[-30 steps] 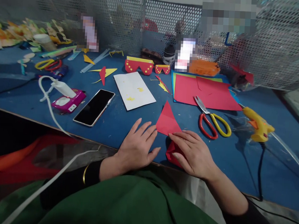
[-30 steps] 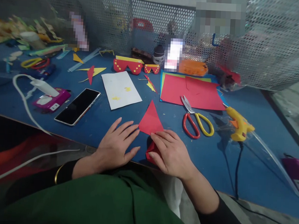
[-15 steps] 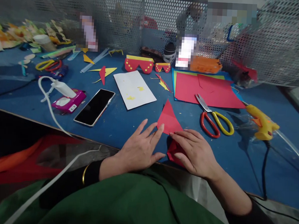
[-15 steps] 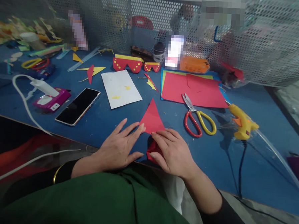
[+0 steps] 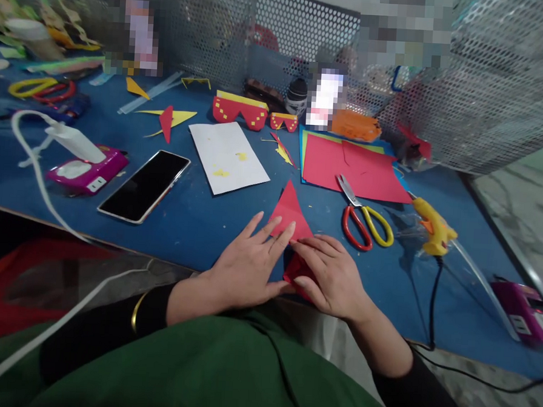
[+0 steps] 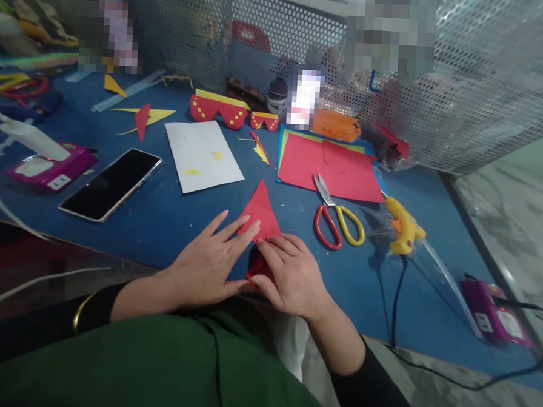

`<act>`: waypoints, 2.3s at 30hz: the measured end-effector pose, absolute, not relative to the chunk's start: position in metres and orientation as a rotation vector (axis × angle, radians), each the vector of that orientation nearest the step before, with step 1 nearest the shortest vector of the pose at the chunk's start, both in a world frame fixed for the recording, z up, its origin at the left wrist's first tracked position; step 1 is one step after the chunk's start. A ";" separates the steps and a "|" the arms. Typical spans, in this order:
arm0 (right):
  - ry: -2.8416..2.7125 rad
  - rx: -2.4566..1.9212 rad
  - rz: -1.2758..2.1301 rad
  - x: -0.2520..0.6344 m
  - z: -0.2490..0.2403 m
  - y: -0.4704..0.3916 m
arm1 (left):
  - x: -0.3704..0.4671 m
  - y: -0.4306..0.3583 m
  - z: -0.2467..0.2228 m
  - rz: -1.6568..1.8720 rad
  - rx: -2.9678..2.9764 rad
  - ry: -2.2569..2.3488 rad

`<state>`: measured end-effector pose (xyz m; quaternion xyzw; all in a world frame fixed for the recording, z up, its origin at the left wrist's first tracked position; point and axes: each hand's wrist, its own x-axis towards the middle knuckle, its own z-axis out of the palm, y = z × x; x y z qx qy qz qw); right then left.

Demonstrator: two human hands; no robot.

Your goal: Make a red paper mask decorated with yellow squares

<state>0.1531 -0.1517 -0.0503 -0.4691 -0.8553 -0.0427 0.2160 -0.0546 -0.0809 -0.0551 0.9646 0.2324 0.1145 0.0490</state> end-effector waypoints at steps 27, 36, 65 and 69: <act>-2.373 -1.293 -0.163 0.157 -0.058 -0.156 | -0.092 -0.082 -0.057 0.384 2.948 0.705; -2.071 -1.436 0.207 0.157 -0.049 -0.152 | -0.084 -0.074 -0.053 0.583 2.572 0.912; -1.038 -1.503 0.695 0.151 -0.036 -0.056 | -0.022 -0.036 -0.037 0.833 1.609 1.177; -0.865 -1.380 0.694 0.156 -0.022 -0.052 | -0.008 -0.031 -0.023 0.792 1.067 0.913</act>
